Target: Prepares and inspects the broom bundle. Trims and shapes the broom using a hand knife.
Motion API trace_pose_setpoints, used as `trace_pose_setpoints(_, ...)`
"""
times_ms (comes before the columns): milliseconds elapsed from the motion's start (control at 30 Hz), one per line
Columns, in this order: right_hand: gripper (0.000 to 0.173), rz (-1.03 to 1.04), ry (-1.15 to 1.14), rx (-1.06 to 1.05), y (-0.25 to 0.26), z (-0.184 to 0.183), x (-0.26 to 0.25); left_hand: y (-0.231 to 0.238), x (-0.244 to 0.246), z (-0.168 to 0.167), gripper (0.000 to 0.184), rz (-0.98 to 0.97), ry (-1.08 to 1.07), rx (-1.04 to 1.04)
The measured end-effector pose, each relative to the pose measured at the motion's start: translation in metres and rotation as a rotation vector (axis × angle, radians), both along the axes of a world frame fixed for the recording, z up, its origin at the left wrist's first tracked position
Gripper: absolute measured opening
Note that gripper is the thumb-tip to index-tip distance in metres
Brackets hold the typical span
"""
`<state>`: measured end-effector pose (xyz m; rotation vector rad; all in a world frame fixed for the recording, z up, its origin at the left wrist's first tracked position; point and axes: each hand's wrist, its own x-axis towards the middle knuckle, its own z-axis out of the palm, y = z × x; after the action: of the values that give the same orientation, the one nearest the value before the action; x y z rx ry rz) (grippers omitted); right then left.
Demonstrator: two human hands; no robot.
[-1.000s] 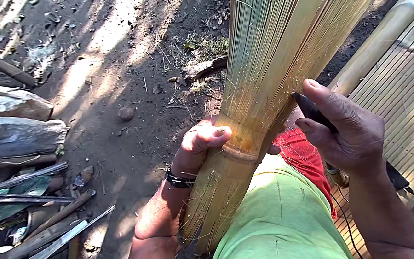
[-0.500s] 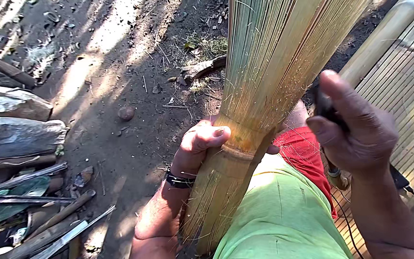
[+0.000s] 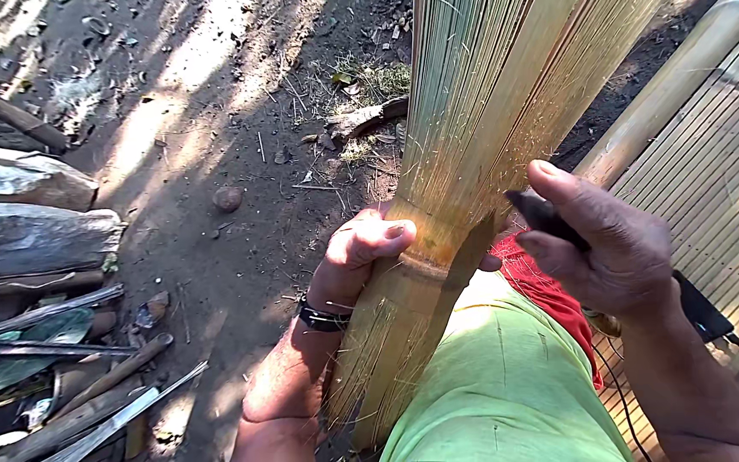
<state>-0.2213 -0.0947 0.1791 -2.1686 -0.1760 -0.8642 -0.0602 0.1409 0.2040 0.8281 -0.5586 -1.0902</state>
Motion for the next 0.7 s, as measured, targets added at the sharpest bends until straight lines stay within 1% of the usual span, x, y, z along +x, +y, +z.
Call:
trace_pose_setpoints(67,0.059,0.017,0.017,-0.039,0.003,-0.003,0.001,-0.001,-0.001,0.0,0.014,0.012,0.013,0.013)
trace_pose_setpoints(133,0.056,0.014,0.017,-0.052,0.005,-0.002,0.003,0.001,-0.002,-0.003,0.013,0.041,-0.048,0.029)
trace_pose_setpoints(200,0.051,0.001,0.014,-0.051,0.006,0.002,0.006,0.003,-0.002,-0.005,0.013,0.041,-0.065,0.016)
trace_pose_setpoints(300,0.043,-0.038,-0.019,0.016,0.0,0.005,0.006,0.001,-0.001,-0.001,0.015,0.017,0.011,-0.001)
trace_pose_setpoints(333,0.042,-0.055,-0.033,0.031,-0.004,0.005,0.004,0.001,0.0,0.0,0.015,0.013,0.024,-0.009)
trace_pose_setpoints(400,0.044,-0.08,-0.04,0.04,-0.009,0.003,-0.001,0.005,0.001,-0.001,0.015,0.043,-0.02,0.013)
trace_pose_setpoints(467,0.051,-0.06,0.011,0.043,-0.005,-0.004,-0.004,0.011,0.006,-0.009,0.017,0.048,-0.031,0.041)
trace_pose_setpoints(533,0.06,-0.004,0.05,0.062,0.001,-0.013,-0.005,0.021,0.014,-0.03,0.02,0.024,0.04,0.049)
trace_pose_setpoints(600,0.063,0.042,0.039,0.088,0.008,-0.02,-0.003,0.035,0.021,-0.055,0.017,-0.003,0.058,0.003)
trace_pose_setpoints(633,0.063,0.047,0.027,0.091,0.01,-0.021,-0.002,0.033,0.02,-0.053,0.019,0.005,0.069,0.009)
trace_pose_setpoints(700,0.061,0.048,0.0,0.078,0.012,-0.021,0.002,0.017,0.014,-0.031,0.026,0.019,0.098,0.041)
